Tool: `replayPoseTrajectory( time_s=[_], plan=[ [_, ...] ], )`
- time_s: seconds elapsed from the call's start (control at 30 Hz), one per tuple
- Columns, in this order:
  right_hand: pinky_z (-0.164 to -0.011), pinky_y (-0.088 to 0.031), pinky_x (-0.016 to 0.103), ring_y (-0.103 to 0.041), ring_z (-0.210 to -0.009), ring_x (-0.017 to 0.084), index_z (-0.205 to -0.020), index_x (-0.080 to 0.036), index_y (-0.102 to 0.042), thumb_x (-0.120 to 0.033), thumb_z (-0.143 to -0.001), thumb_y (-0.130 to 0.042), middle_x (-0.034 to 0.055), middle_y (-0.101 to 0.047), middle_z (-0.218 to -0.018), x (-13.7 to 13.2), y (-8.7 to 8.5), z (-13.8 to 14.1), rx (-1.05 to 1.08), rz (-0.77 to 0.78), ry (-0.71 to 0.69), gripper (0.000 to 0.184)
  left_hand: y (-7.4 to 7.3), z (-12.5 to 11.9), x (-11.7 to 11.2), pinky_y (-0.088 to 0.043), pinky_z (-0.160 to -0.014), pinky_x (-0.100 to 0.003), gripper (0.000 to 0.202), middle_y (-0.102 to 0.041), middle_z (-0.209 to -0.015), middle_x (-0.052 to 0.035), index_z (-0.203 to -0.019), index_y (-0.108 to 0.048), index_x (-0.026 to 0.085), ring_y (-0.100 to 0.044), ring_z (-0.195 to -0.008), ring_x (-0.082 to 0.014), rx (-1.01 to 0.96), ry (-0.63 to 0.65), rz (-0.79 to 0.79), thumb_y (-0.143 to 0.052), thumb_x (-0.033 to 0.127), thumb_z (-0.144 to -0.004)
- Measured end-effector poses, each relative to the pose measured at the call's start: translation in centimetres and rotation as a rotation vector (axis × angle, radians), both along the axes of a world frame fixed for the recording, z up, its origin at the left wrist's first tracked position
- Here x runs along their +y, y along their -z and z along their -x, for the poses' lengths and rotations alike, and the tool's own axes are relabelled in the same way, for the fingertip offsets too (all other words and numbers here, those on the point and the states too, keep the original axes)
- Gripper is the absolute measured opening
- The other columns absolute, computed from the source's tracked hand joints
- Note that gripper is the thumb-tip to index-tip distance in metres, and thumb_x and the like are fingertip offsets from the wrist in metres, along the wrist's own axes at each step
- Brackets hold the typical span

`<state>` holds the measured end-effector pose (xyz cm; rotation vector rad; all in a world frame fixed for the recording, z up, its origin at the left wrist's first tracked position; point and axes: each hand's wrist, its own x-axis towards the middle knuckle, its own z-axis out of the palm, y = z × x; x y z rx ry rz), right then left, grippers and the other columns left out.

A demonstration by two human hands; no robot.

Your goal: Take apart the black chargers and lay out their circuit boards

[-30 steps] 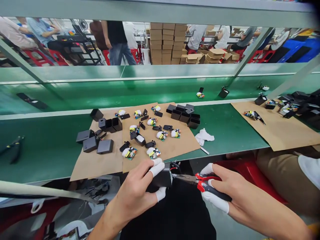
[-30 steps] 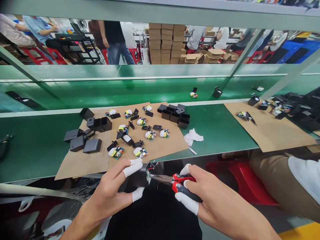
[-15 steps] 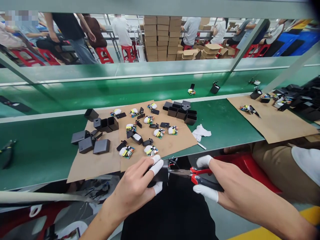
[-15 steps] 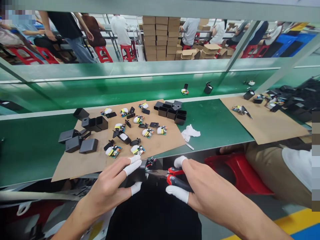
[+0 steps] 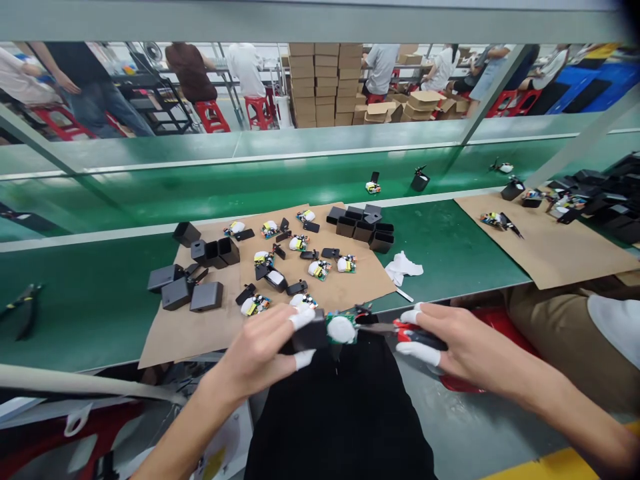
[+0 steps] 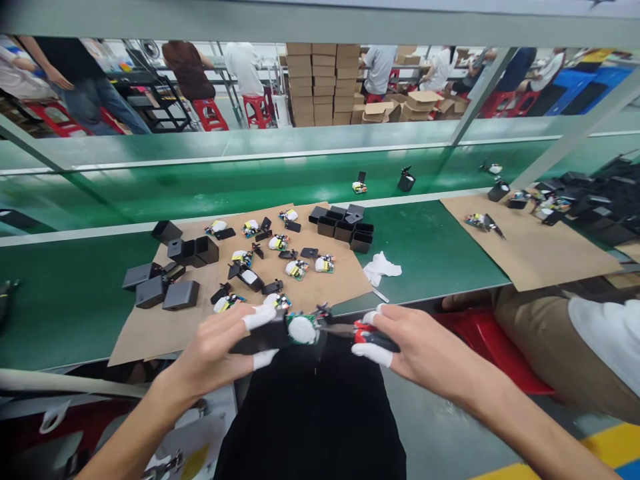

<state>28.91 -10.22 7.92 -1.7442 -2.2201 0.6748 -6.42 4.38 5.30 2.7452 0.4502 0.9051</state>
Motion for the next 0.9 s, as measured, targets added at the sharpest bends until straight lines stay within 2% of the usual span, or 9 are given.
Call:
replayPoseTrajectory(
  time_s=[0.1,0.17,0.23,0.33,0.47,0.57,0.7,0.8,0.9],
  plan=[
    [-0.076,-0.052,0.035,-0.069,-0.084,0.024,-0.11,-0.025,-0.071,-0.059,-0.108,-0.056,0.0072,-0.074,-0.103,-0.1,0.6,-2.5,0.0,-0.024,0.123,0.037,-0.2,1.5,1.0,-0.066,-0.086,-0.035,0.058,-0.079,-0.115,-0.0109,-0.138,-0.062,0.018,-0.079,-0.1,-0.0254,-0.04,-0.155,0.03,-0.087,0.025,-0.086],
    [-0.073,-0.051,0.036,-0.067,-0.079,0.024,-0.102,-0.025,-0.069,-0.061,-0.107,-0.056,0.0069,-0.074,-0.099,0.4,1.4,-3.4,-0.038,-0.06,0.215,0.038,-0.1,1.6,1.1,-0.065,-0.086,-0.036,0.059,-0.078,-0.113,-0.0093,-0.137,-0.063,0.019,-0.079,-0.099,-0.0251,-0.082,-0.197,0.045,-0.088,0.022,-0.083],
    [-0.07,-0.048,0.035,-0.064,-0.074,0.024,-0.096,-0.025,-0.063,-0.064,-0.105,-0.058,0.0059,-0.073,-0.091,1.5,2.7,-3.6,-0.083,-0.089,0.28,0.04,0.2,0.9,0.5,-0.065,-0.085,-0.036,0.059,-0.078,-0.112,-0.0091,-0.135,-0.063,0.019,-0.078,-0.098,-0.025,-0.126,-0.184,0.081,-0.088,0.021,-0.082],
    [-0.067,-0.043,0.033,-0.059,-0.069,0.022,-0.088,-0.025,-0.056,-0.064,-0.104,-0.058,0.0036,-0.067,-0.082,3.7,4.9,-3.2,-0.127,-0.101,0.283,0.042,1.1,-1.0,-1.4,-0.066,-0.087,-0.037,0.058,-0.077,-0.112,-0.0112,-0.133,-0.064,0.019,-0.078,-0.102,-0.0262,-0.156,-0.125,0.191,-0.087,0.02,-0.081],
    [-0.076,-0.045,0.035,-0.059,-0.082,0.023,-0.08,-0.023,-0.062,-0.059,-0.109,-0.05,0.008,-0.064,-0.092,6.1,6.6,-3.6,-0.175,-0.161,0.207,0.048,2.5,-2.6,-4.0,-0.067,-0.083,-0.034,0.064,-0.078,-0.108,-0.0089,-0.135,-0.063,0.021,-0.079,-0.095,-0.0242,-0.195,-0.077,0.35,-0.089,0.018,-0.076],
    [-0.077,-0.044,0.035,-0.058,-0.085,0.024,-0.08,-0.022,-0.068,-0.06,-0.107,-0.051,0.0085,-0.065,-0.094,7.5,6.1,-4.4,-0.133,-0.08,0.223,0.05,3.7,-3.0,-5.8,-0.068,-0.082,-0.034,0.067,-0.079,-0.108,-0.0078,-0.134,-0.063,0.024,-0.08,-0.094,-0.0249,-0.223,-0.068,0.437,-0.09,0.019,-0.073],
    [-0.064,-0.035,0.031,-0.048,-0.065,0.017,-0.071,-0.022,-0.063,-0.064,-0.104,-0.053,0.0015,-0.064,-0.071,9.2,5.0,-4.7,-0.046,0.111,0.242,0.054,5.4,-3.3,-7.8,-0.068,-0.075,-0.037,0.07,-0.076,-0.104,-0.008,-0.133,-0.064,0.027,-0.078,-0.087,-0.0268,-0.264,-0.068,0.536,-0.091,0.02,-0.068],
    [-0.06,-0.032,0.03,-0.046,-0.06,0.015,-0.065,-0.021,-0.061,-0.063,-0.1,-0.059,-0.0002,-0.063,-0.066,9.7,4.0,-4.5,-0.028,0.135,0.25,0.055,6.1,-3.3,-8.8,-0.069,-0.075,-0.041,0.066,-0.075,-0.099,-0.0068,-0.129,-0.067,0.03,-0.078,-0.085,-0.0291,-0.272,-0.076,0.641,-0.093,0.033,-0.069],
    [-0.056,-0.028,0.03,-0.045,-0.056,0.014,-0.063,-0.021,-0.062,-0.054,-0.096,-0.064,-0.0008,-0.061,-0.062,8.6,2.7,-5.4,-0.025,0.149,0.298,0.047,6.2,-2.7,-9.7,-0.07,-0.075,-0.044,0.051,-0.075,-0.093,-0.0028,-0.119,-0.073,0.035,-0.078,-0.081,-0.0311,-0.233,-0.141,0.732,-0.091,0.048,-0.074]
  ],
)
